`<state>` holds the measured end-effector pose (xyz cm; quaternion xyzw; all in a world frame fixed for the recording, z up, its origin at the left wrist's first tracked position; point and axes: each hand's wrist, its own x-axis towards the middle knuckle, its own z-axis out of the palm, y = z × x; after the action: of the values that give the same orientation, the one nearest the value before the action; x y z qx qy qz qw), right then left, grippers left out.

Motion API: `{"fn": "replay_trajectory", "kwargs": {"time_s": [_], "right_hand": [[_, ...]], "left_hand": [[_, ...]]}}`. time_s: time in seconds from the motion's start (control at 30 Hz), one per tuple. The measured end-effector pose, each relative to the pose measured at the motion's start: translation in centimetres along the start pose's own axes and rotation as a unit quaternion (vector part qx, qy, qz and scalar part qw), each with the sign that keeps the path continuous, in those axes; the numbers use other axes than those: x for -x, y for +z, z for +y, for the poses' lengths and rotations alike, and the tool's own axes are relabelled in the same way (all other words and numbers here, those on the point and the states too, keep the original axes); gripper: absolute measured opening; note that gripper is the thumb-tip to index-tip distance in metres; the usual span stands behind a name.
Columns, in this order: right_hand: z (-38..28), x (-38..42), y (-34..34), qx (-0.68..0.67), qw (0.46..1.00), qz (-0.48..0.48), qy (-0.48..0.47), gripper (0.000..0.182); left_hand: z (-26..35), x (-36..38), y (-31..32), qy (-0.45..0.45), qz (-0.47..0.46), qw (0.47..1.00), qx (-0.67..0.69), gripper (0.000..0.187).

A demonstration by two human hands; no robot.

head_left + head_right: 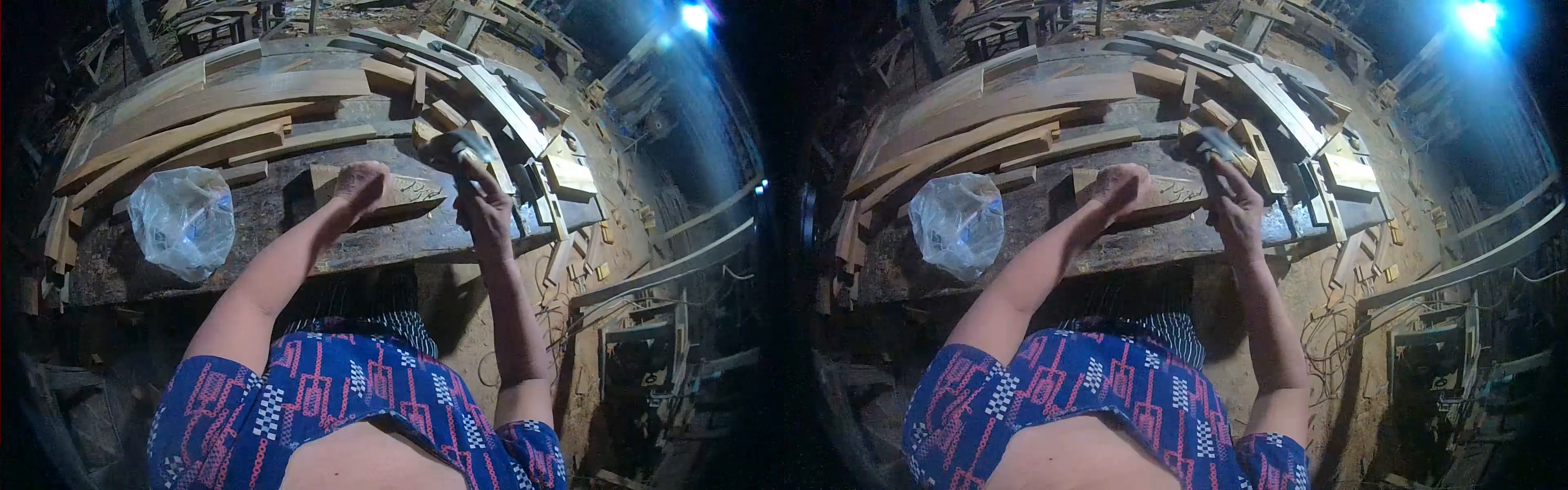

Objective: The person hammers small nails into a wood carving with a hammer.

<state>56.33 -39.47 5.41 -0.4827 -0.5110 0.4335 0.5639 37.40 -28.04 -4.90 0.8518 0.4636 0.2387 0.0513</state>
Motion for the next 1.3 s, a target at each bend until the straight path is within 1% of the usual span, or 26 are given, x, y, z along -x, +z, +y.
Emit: {"fn": "replay_trajectory", "kwargs": {"time_s": [0.07, 0.13, 0.17, 0.23, 0.3, 0.37, 0.4, 0.43, 0.47, 0.5, 0.53, 0.6, 0.63, 0.67, 0.7, 0.77, 0.8, 0.87, 0.93, 0.97, 1.07, 1.13, 1.17, 1.2, 1.27, 1.3], "right_hand": [[-0.2, 0.5, 1.0, -0.059, 0.997, 0.04, 0.0, 0.045], [2.2, 0.1, 0.4, -0.02, 0.999, -0.003, 0.036, 0.049], [2.7, 0.0, -0.2, 0.068, 0.99, -0.019, 0.122, 0.051], [2.7, -0.2, -0.2, 0.056, 0.994, -0.022, 0.093, 0.046], [1.8, 0.3, 0.3, 0.044, 0.995, -0.026, 0.081, 0.043], [-0.1, 1.0, 1.6, 0.057, 0.996, 0.029, 0.068, 0.042], [0.3, 1.4, 1.8, 0.055, 0.996, 0.03, 0.069, 0.042], [1.0, 1.8, 1.7, 0.006, 0.999, 0.016, 0.051, 0.044], [1.8, 2.2, 1.5, -0.041, 0.999, 0.002, 0.031, 0.045], [3.3, 2.3, 1.4, -0.074, 0.994, -0.019, 0.076, 0.046], [4.1, 1.7, 1.9, 0.033, 0.994, -0.033, 0.099, 0.047], [4.1, 2.0, 0.5, 0.027, 0.99, -0.037, 0.13, 0.048], [3.3, 2.2, 0.9, 0.026, 0.99, -0.036, 0.132, 0.048], [2.6, 2.3, 1.5, 0.002, 0.994, -0.021, 0.105, 0.047], [2.4, 2.2, 1.7, -0.021, 0.997, -0.007, 0.076, 0.047], [2.4, 2.3, 2.0, -0.029, 0.998, -0.006, 0.063, 0.046], [2.3, 2.3, 2.2, -0.037, 0.998, -0.003, 0.045, 0.044], [4.1, 2.2, 2.3, -0.031, 0.998, -0.032, 0.052, 0.041], [4.5, 1.8, 1.5, 0.028, 0.99, -0.051, 0.131, 0.043], [4.1, 1.5, 1.5, 0.027, 0.99, -0.049, 0.129, 0.043], [2.7, 1.4, 1.9, 0.009, 0.993, -0.018, 0.116, 0.044], [1.8, 1.6, 2.4, -0.046, 0.997, -0.006, 0.06, 0.045], [3.1, 1.4, 2.4, -0.075, 0.997, -0.017, 0.028, 0.045], [5.2, 1.1, 2.0, -0.036, 0.999, -0.02, 0.033, 0.044], [5.1, 1.0, 2.0, 0.054, 0.992, -0.052, 0.103, 0.041], [4.8, 0.6, 1.9, 0.055, 0.992, -0.052, 0.1, 0.041]], "left_hand": [[0.2, 0.0, -0.1, -0.015, -0.026, 0.999, -0.032, 0.024], [-0.5, -0.1, 0.4, 0.071, -0.001, 0.996, -0.059, 0.028], [-0.3, -0.2, 0.5, 0.075, 0.0, 0.995, -0.059, 0.028], [0.3, -0.4, 0.1, -0.02, 0.001, 1.0, 0.014, 0.025], [0.4, 0.1, -0.5, -0.024, -0.001, 1.0, 0.017, 0.024], [0.7, 0.3, -1.4, -0.029, -0.001, 0.999, 0.02, 0.023], [1.0, 0.3, -1.9, -0.094, 0.048, 0.991, 0.081, 0.022], [1.2, 0.1, -2.2, -0.156, 0.098, 0.973, 0.141, 0.022], [1.1, 0.0, -1.9, -0.153, 0.097, 0.973, 0.141, 0.022], [0.7, 0.0, -1.3, -0.141, 0.13, 0.971, 0.139, 0.022], [0.6, 0.0, -1.1, -0.129, 0.162, 0.968, 0.138, 0.023], [0.4, -0.3, -0.7, -0.129, 0.149, 0.973, 0.12, 0.023], [0.2, -0.3, -0.5, -0.124, 0.185, 0.965, 0.135, 0.021], [0.1, -0.3, -0.3, -0.119, 0.221, 0.956, 0.151, 0.02], [-0.2, -0.4, -0.2, -0.12, 0.22, 0.956, 0.151, 0.02], [-0.7, -0.4, -0.3, -0.117, 0.288, 0.923, 0.228, 0.019], [-1.0, -0.5, -0.2, -0.115, 0.289, 0.923, 0.227, 0.019], [-1.7, -0.9, 0.7, -0.151, 0.302, 0.898, 0.282, 0.019], [-1.8, -1.0, 1.1, -0.146, 0.297, 0.901, 0.282, 0.019], [-1.8, -1.1, 1.0, -0.146, 0.293, 0.902, 0.282, 0.019], [-1.4, -0.8, 0.3, -0.169, 0.272, 0.905, 0.281, 0.019], [-1.8, -0.7, 0.6, -0.185, 0.269, 0.897, 0.299, 0.019], [-1.8, -1.0, 0.4, -0.195, 0.268, 0.888, 0.319, 0.019], [-1.8, -1.1, 0.2, -0.191, 0.269, 0.888, 0.319, 0.019], [-1.6, -0.9, 0.0, -0.201, 0.245, 0.886, 0.338, 0.019], [-1.8, -1.1, 0.7, -0.143, 0.304, 0.892, 0.304, 0.019]]}}
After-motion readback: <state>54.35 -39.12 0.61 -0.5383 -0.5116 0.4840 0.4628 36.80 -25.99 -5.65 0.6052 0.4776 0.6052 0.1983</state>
